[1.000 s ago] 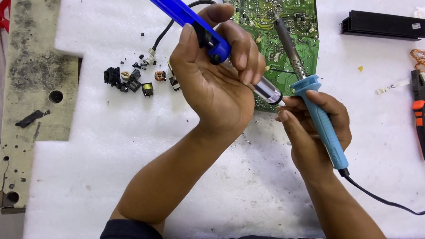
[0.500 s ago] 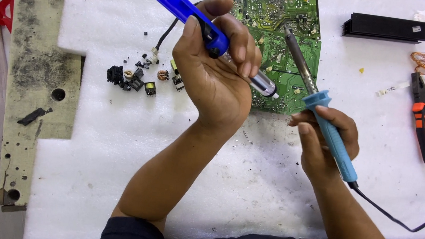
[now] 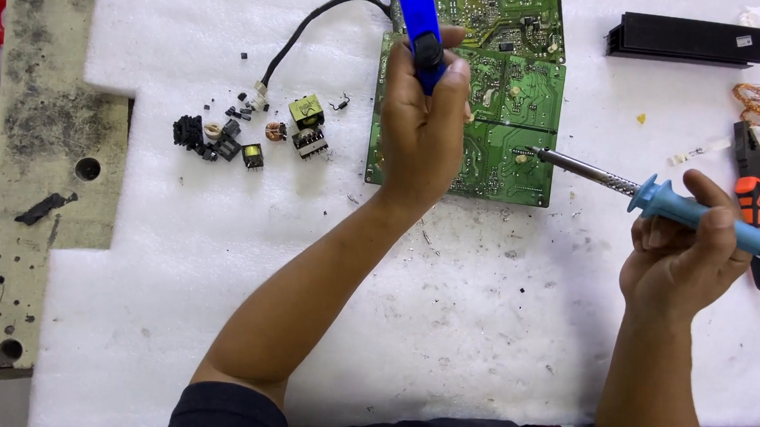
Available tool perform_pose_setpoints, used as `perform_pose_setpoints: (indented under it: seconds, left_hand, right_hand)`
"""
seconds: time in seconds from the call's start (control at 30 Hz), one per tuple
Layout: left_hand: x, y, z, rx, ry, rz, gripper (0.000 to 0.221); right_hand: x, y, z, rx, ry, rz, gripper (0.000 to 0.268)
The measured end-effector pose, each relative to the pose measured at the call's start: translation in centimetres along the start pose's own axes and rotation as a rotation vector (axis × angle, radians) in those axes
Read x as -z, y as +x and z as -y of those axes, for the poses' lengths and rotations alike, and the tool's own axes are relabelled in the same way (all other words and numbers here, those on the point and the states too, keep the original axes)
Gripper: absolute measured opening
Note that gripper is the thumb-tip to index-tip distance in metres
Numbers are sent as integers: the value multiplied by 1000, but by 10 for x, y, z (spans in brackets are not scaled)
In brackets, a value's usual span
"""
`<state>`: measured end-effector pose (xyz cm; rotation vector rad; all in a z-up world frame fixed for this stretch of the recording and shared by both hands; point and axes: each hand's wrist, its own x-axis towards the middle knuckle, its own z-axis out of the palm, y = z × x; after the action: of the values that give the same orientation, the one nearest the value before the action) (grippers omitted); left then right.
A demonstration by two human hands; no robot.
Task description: Desoldering electronic components from a printed circuit board using a soldering iron and a desoldering pump.
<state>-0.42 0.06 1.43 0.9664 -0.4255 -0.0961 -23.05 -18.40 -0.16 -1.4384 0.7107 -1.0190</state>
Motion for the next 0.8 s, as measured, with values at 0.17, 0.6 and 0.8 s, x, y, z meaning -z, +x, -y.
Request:
perform_pose_setpoints:
  seconds: [0.17, 0.6, 0.8]
  left_hand:
    - [6, -3, 14, -42, 208, 71, 20]
    - [4, -7, 16, -145, 369, 146, 20]
    - [3, -9, 14, -158, 381, 165, 20]
  right_hand:
    - [9, 12, -18, -59, 128, 7, 32]
    - [24, 20, -54, -62, 171, -40, 22]
    - [24, 19, -57, -64, 162, -23, 22]
